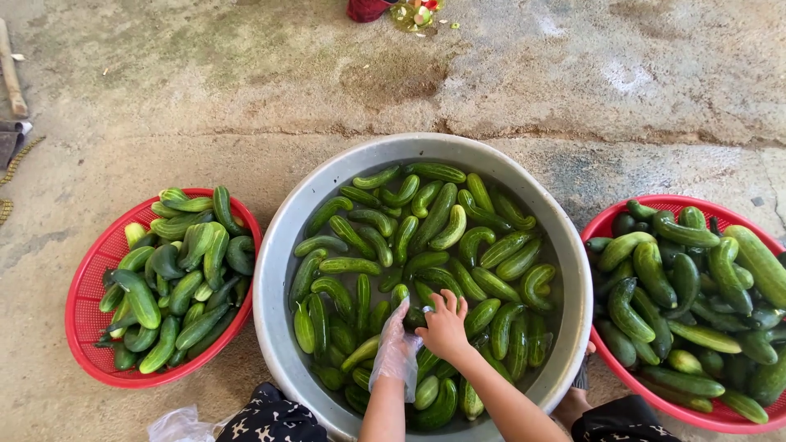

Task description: Washing a large quantity of cucumbers in a plastic tub filled with water and sorting them into baskets.

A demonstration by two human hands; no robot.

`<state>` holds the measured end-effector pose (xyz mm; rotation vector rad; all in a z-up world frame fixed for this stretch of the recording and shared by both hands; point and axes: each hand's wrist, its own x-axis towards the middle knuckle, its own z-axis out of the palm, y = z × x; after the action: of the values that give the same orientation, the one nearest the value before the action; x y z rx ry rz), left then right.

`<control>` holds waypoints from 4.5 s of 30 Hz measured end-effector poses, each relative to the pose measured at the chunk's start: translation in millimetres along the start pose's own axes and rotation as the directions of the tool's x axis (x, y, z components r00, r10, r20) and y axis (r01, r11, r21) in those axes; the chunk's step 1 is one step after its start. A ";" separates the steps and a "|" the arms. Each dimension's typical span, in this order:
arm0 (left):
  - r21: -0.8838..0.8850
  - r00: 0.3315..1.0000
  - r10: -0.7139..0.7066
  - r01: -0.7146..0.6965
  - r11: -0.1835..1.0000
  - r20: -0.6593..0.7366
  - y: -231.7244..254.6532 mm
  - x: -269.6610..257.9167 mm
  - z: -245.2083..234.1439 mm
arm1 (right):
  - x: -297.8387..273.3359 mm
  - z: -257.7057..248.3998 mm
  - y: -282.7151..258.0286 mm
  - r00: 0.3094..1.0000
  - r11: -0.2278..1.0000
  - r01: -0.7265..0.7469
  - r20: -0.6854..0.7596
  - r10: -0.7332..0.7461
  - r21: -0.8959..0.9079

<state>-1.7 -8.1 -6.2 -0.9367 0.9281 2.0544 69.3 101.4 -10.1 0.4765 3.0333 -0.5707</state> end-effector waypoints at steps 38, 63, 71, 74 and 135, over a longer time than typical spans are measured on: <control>0.889 0.837 0.516 -0.365 0.278 0.182 3.1 72.0 -43.6 | -15.7 -32.0 15.2 0.972 0.973 0.232 0.027 -0.232 0.007; 0.046 0.980 0.097 -0.090 0.995 -0.175 7.9 29.4 -22.9 | 8.8 -14.0 -11.5 0.974 0.975 0.215 0.082 -0.210 -0.054; -0.057 1.000 -0.013 0.014 0.998 0.013 -2.0 24.8 -20.8 | -1.7 12.6 -1.8 0.980 0.978 0.190 0.082 -0.183 -0.084; 0.126 0.994 -0.002 0.015 0.992 -0.107 2.7 8.8 -7.2 | -5.3 12.6 5.9 0.978 0.983 0.177 0.118 -0.171 -0.040; 0.801 0.958 -0.076 -0.187 0.568 0.277 -4.9 84.4 -59.9 | 9.1 -60.2 29.8 0.932 0.972 -0.173 0.293 0.213 -0.158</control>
<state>-21.0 -30.1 -105.6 -0.0790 1.5561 1.4255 71.8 152.1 34.9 0.6078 2.6669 -0.3916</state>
